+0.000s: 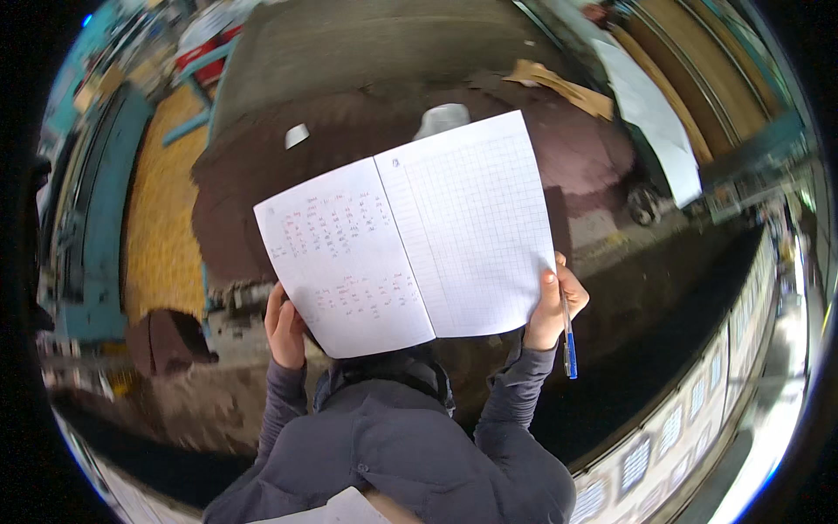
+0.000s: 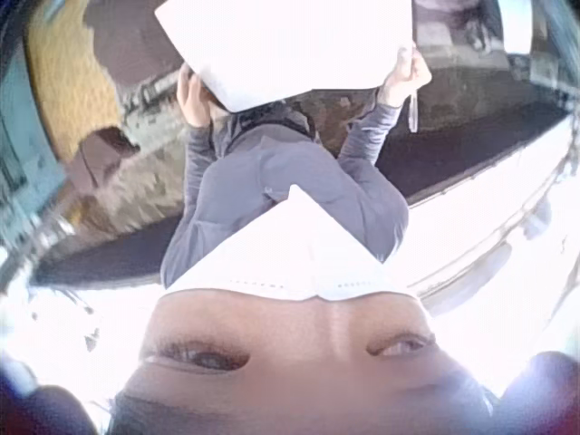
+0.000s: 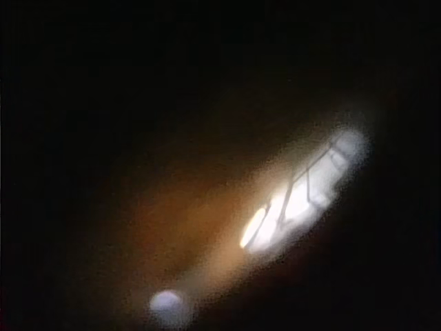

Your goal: The person moves a hand truck, then picks up a notebook and pen to write on a table. They handle rubber bands and a plastic bag, then use a rubber band to tie a stack of brown material pieces together.

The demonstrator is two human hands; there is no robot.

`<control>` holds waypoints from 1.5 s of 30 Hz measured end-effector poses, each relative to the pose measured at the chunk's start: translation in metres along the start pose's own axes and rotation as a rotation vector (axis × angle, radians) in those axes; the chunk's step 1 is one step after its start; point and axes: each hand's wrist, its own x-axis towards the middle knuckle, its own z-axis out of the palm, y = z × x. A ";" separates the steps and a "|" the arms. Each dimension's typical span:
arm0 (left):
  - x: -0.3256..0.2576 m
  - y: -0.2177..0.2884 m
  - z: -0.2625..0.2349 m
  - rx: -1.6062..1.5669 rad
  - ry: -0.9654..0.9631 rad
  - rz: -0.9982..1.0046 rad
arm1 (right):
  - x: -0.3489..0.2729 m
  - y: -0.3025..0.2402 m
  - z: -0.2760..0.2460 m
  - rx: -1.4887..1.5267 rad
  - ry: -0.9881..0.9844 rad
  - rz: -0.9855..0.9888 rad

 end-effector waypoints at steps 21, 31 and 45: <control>0.005 -0.014 0.039 0.838 -0.343 0.294 | 0.069 -0.038 -0.047 -0.164 0.526 -0.208; -0.009 -0.026 0.036 1.115 -0.300 0.681 | 0.142 0.034 0.177 0.272 0.117 -0.022; -0.015 -0.032 0.029 1.143 -0.240 0.719 | 0.051 0.169 0.410 0.569 -0.076 0.475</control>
